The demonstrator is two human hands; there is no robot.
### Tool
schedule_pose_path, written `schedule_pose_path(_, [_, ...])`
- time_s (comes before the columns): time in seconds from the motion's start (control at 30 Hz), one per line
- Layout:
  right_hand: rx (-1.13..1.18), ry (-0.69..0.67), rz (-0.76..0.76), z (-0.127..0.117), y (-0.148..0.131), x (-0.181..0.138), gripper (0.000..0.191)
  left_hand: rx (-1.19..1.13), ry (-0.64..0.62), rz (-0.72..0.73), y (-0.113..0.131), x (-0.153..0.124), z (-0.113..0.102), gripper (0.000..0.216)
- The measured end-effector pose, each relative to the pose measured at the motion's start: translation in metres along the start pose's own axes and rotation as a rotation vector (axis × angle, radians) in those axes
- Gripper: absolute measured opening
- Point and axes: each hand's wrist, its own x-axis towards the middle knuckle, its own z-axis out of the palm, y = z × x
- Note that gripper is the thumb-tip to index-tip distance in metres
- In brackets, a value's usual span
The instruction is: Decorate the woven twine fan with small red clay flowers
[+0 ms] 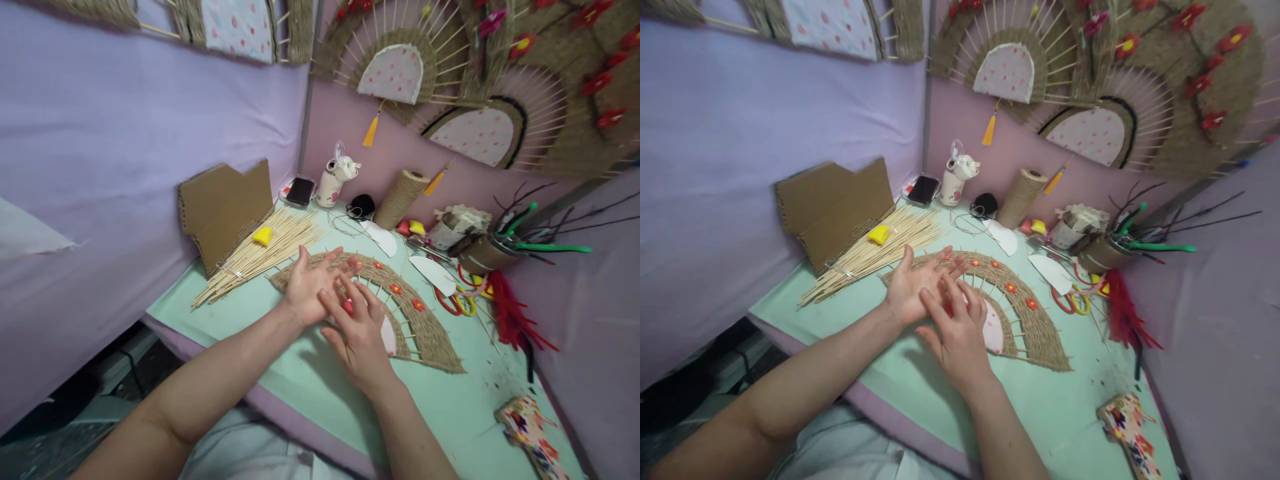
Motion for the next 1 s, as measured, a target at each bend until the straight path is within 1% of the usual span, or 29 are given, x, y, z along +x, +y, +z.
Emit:
schedule_pose_path(0.07, [-0.024,0.035,0.05,0.0001,0.0018,0.0002,0.048,0.0,0.0,0.011,-0.0002,0.0001,0.0,0.064])
schedule_pose_path(0.13, [-0.025,0.042,0.07,0.0005,0.0023,0.0011,0.049,0.006,0.014,-0.021,-0.0015,0.0,0.0,0.066])
schedule_pose_path(0.23, [0.008,-0.008,0.004,0.0007,0.001,0.0012,0.053,0.015,0.019,-0.061,-0.0019,-0.0001,0.0001,0.068])
schedule_pose_path(0.3, [0.012,-0.011,-0.009,0.0003,0.0011,0.0006,0.051,0.01,0.008,-0.033,-0.0008,0.0,0.0002,0.066])
schedule_pose_path(0.37, [0.001,0.025,0.038,0.0001,0.0022,0.0007,0.047,0.0,0.003,-0.003,-0.0003,0.0002,-0.0001,0.065])
schedule_pose_path(0.43, [-0.001,0.055,0.081,0.0003,0.0026,0.0016,0.047,0.002,0.007,-0.016,-0.0014,0.0005,-0.0009,0.066])
schedule_pose_path(0.53, [0.029,0.023,0.033,0.0006,0.0014,0.0022,0.05,0.022,0.004,-0.066,-0.0031,0.0009,-0.002,0.068])
schedule_pose_path(0.6, [0.036,-0.001,-0.01,0.0001,0.0015,0.0015,0.05,0.021,-0.011,-0.053,-0.0024,0.0009,-0.0021,0.067])
schedule_pose_path(0.7, [0.001,0.045,0.027,-0.001,0.0044,0.0014,0.046,0.002,-0.019,-0.012,-0.0012,0.0006,-0.0015,0.065])
schedule_pose_path(0.77, [-0.009,0.072,0.058,-0.001,0.0055,0.0024,0.046,0.004,-0.012,-0.039,-0.002,0.0006,-0.0018,0.066])
schedule_pose_path(0.87, [0.022,0.025,0.007,-0.0001,0.0043,0.0029,0.05,0.013,-0.023,-0.089,-0.0032,0.001,-0.0027,0.068])
schedule_pose_path(0.93, [0.026,0.007,-0.018,0.0001,0.0038,0.0019,0.051,-0.005,-0.034,-0.065,-0.0023,0.0009,-0.0022,0.068])
schedule_pose_path(1.0, [0.005,0.037,0.02,0.0001,0.0048,0.001,0.049,-0.027,-0.022,-0.031,-0.001,0.0002,-0.0006,0.066])
